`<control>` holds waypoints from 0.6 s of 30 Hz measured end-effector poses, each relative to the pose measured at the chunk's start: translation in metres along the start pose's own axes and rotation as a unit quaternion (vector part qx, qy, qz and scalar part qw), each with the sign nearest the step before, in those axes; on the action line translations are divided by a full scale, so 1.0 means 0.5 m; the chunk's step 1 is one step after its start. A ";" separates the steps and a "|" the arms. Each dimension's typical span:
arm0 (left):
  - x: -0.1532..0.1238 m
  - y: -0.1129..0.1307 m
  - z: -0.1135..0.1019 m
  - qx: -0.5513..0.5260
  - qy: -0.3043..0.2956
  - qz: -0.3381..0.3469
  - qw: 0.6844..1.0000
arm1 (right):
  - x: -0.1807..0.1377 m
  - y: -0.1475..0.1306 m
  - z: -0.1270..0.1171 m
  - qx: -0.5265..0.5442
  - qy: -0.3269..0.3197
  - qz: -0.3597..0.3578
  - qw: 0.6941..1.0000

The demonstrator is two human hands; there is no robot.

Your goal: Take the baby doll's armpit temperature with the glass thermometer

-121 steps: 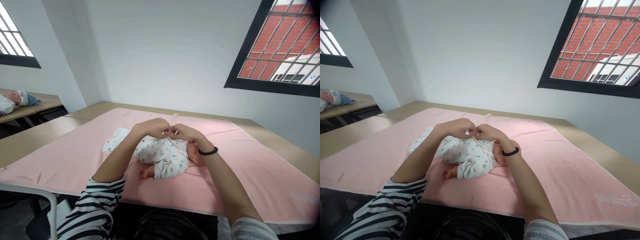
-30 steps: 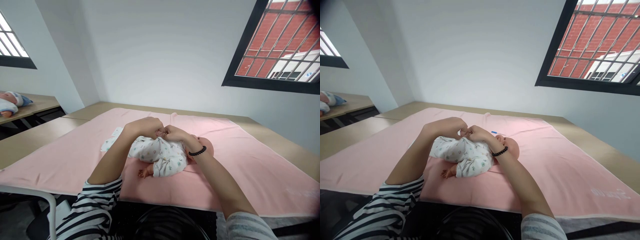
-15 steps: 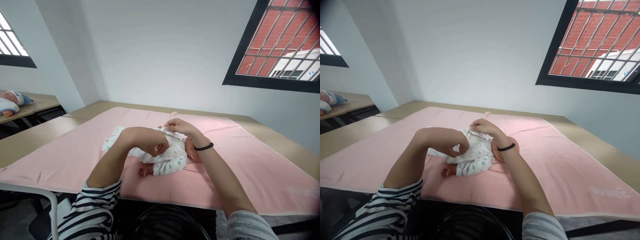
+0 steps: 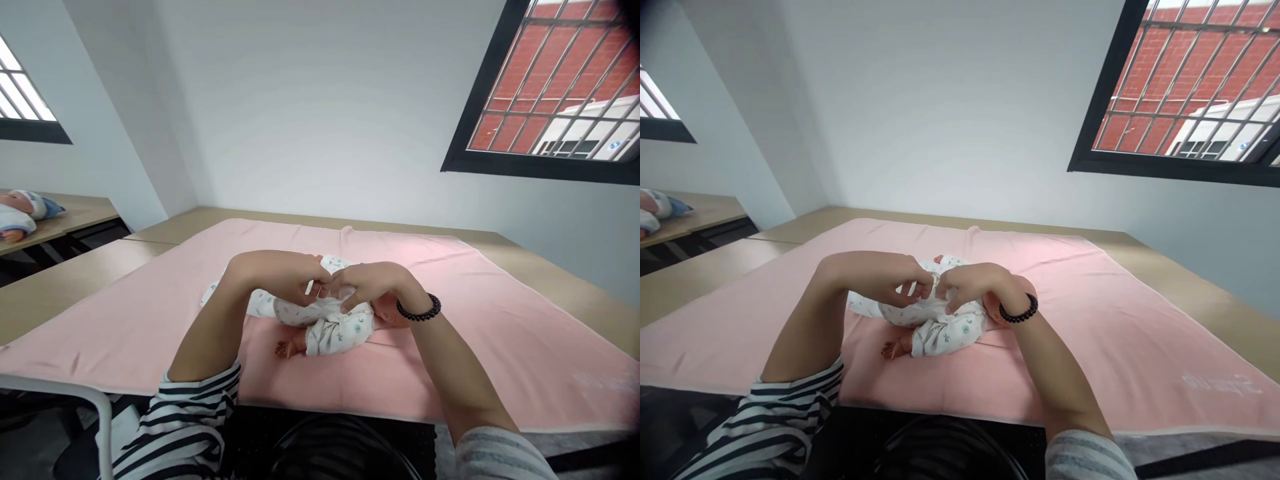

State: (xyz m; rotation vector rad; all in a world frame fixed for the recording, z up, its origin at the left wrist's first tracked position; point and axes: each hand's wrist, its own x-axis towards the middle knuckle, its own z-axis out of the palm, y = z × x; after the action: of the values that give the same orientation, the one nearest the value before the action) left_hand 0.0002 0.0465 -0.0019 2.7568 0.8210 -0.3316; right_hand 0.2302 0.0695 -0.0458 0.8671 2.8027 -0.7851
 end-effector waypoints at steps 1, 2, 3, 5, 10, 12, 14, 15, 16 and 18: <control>-0.001 0.001 -0.001 -0.005 -0.003 0.006 1.000 | -0.002 -0.002 0.000 -0.009 0.017 0.002 1.000; -0.001 0.003 -0.002 -0.014 -0.008 0.013 1.000 | -0.008 -0.004 -0.002 -0.015 0.027 0.001 1.000; -0.001 0.004 -0.003 -0.026 -0.015 0.023 0.999 | -0.017 -0.006 -0.006 -0.014 0.028 -0.003 0.999; -0.001 0.004 -0.003 -0.048 -0.033 0.039 0.998 | -0.039 -0.014 -0.016 0.023 -0.010 -0.016 1.000; 0.000 -0.003 0.000 -0.064 -0.058 0.013 0.996 | -0.080 -0.045 -0.037 0.171 -0.185 -0.024 0.967; 0.003 -0.009 0.001 -0.051 -0.060 -0.028 0.996 | -0.083 -0.048 -0.038 0.169 -0.167 -0.005 0.971; 0.009 -0.016 0.002 -0.023 -0.055 -0.086 0.995 | -0.080 -0.039 -0.033 0.129 -0.107 0.020 0.986; 0.013 -0.021 0.003 -0.008 -0.051 -0.121 0.991 | -0.076 -0.031 -0.030 0.102 -0.070 0.036 0.992; 0.019 -0.027 0.003 0.005 -0.049 -0.157 0.986 | -0.071 -0.022 -0.027 0.077 -0.038 0.055 0.995; 0.034 -0.043 0.005 0.017 -0.051 -0.216 0.975 | -0.058 -0.003 -0.020 0.044 -0.002 0.096 0.994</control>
State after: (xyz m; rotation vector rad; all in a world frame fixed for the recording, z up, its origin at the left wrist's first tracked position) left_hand 0.0020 0.0719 -0.0126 2.5422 1.3965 -0.5653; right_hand 0.2541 0.0591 -0.0294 1.1271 2.6460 -0.8842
